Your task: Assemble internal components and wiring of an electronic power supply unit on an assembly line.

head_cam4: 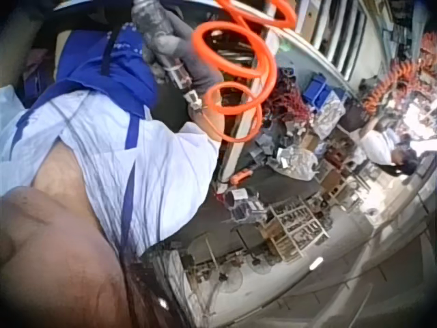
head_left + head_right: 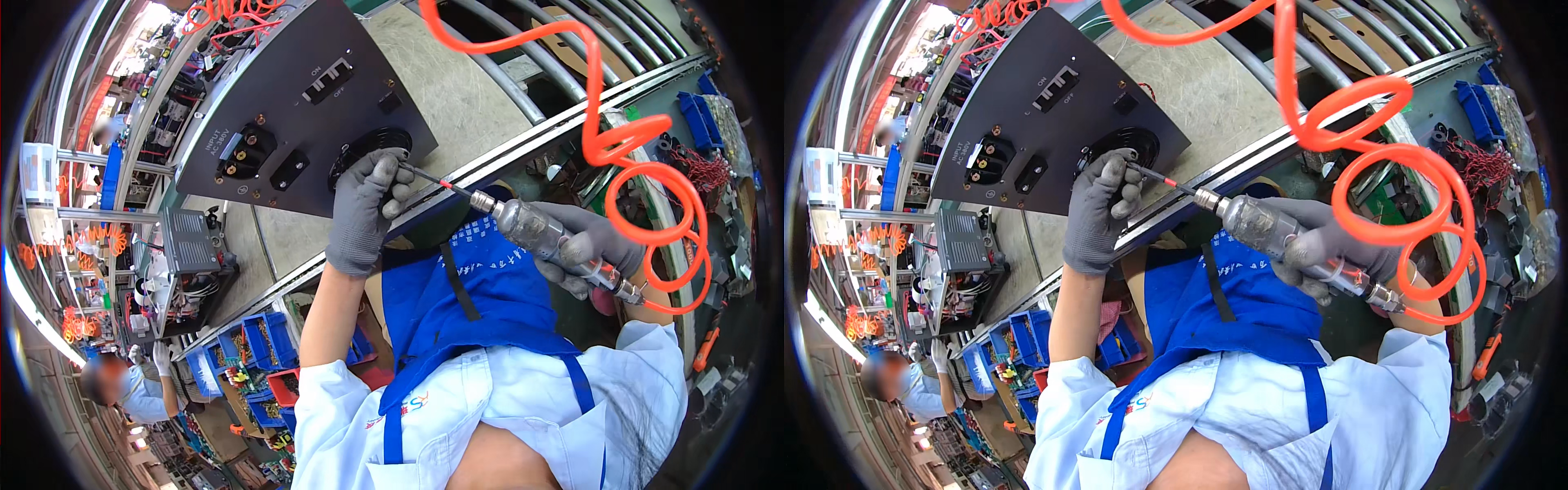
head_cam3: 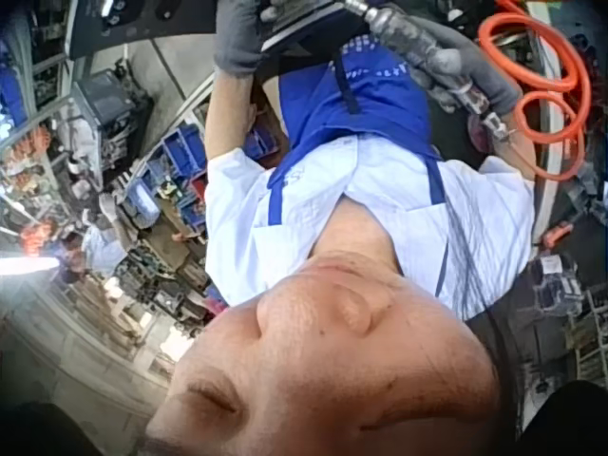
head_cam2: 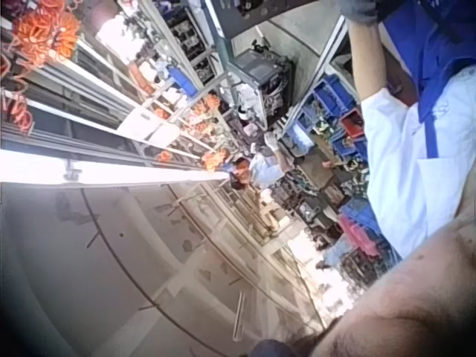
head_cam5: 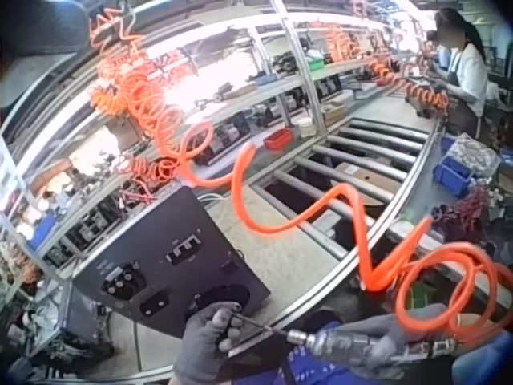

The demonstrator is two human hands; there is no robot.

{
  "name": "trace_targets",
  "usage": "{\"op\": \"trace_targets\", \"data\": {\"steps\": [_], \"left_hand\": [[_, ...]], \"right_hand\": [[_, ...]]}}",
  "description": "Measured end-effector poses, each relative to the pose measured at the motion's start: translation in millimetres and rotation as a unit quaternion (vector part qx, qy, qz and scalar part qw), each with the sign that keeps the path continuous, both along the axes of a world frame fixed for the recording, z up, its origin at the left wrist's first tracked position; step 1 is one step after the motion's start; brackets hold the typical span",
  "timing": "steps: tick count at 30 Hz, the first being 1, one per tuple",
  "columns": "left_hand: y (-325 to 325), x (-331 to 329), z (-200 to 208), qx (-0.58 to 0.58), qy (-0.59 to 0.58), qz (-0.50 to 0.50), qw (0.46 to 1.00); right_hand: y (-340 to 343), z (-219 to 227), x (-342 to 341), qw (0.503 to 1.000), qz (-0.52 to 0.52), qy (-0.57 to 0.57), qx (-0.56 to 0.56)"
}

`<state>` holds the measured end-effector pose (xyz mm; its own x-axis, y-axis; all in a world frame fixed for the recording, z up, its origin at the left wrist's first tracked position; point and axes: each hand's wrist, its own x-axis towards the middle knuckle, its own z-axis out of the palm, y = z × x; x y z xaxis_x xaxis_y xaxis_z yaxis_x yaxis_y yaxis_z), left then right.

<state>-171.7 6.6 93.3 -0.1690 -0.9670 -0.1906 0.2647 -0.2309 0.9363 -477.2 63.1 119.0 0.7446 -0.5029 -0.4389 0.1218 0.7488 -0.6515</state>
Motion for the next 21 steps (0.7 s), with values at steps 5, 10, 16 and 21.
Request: {"op": "trace_targets", "data": {"steps": [5, 10, 16, 21], "left_hand": [[-10, 0, 24, 0.040, 0.036, -0.048, 0.997], [-24, -10, 74, -0.007, 0.041, -0.071, 0.997], [-19, -30, 140, 0.055, -0.088, -0.076, 0.992], [-65, 12, 211, -0.253, -0.429, -0.013, 0.867]], "right_hand": [[8, 9, 11, 0.995, -0.059, 0.038, -0.065], [1, -6, 5, 0.990, -0.030, -0.121, -0.061], [-1, 15, 7, 0.979, -0.083, -0.165, -0.091], [-12, 14, 24, 0.956, -0.128, -0.249, -0.092]]}}
